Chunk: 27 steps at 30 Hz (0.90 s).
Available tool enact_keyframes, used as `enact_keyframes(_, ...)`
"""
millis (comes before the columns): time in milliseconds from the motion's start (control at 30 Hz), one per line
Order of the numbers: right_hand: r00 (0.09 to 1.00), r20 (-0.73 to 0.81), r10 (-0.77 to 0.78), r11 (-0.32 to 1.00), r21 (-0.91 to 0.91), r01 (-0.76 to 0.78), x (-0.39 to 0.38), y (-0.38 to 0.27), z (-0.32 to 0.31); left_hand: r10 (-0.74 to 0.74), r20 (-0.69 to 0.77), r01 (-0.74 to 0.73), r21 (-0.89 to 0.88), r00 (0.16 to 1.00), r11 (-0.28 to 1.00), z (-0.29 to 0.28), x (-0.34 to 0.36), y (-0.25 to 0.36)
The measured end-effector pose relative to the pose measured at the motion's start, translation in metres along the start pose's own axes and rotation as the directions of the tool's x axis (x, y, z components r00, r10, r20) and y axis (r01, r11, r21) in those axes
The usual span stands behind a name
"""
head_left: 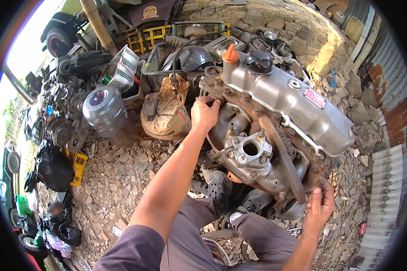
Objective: The person is sitting on the ground in a cluttered workshop, working on a disassembled car engine. They use a wrench to loosen bolts on the engine block and a hammer to tap a component, likely to loosen it for removal. The person handles various engine parts and tools throughout the process.
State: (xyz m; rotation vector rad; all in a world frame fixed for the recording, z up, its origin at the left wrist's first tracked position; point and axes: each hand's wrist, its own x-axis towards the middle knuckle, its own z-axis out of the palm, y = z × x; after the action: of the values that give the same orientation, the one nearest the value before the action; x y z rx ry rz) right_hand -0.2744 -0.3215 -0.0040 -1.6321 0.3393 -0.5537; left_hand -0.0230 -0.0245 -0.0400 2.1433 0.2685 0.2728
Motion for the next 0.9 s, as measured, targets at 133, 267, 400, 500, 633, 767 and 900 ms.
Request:
enact_keyframes(133,1.0,-0.014,0.026,1.0,0.011,-0.026,-0.001,0.0,0.002,0.112,-0.106,-0.116,-0.035,0.988,0.993,0.003,0.003,-0.011)
enact_keyframes(267,0.999,-0.013,0.034,0.999,0.017,-0.034,-0.001,-0.001,0.001,0.01,-0.134,-0.015,-0.036,0.991,0.999,0.005,-0.004,-0.003)
enact_keyframes(400,1.0,-0.01,0.029,1.0,0.011,-0.029,-0.001,0.001,0.001,-0.022,-0.082,0.02,-0.025,0.996,1.0,0.001,-0.003,0.0)
enact_keyframes(500,1.0,-0.005,0.024,1.0,0.012,-0.024,-0.001,0.003,0.001,0.013,-0.041,-0.014,-0.043,0.999,0.999,-0.001,-0.004,0.002)
enact_keyframes(633,1.0,0.003,0.026,1.0,0.014,-0.026,-0.001,0.005,0.001,0.069,-0.085,-0.072,-0.032,0.994,0.997,0.001,0.0,-0.008)
enact_keyframes(767,1.0,0.012,0.019,1.0,0.006,-0.02,-0.001,0.005,-0.001,-0.003,-0.133,-0.002,-0.035,0.991,0.999,0.004,-0.004,-0.003)
enact_keyframes(900,1.0,0.007,0.029,1.0,-0.006,-0.029,-0.001,0.005,-0.001,-0.06,-0.068,0.057,-0.051,0.996,0.997,0.001,-0.004,0.001)
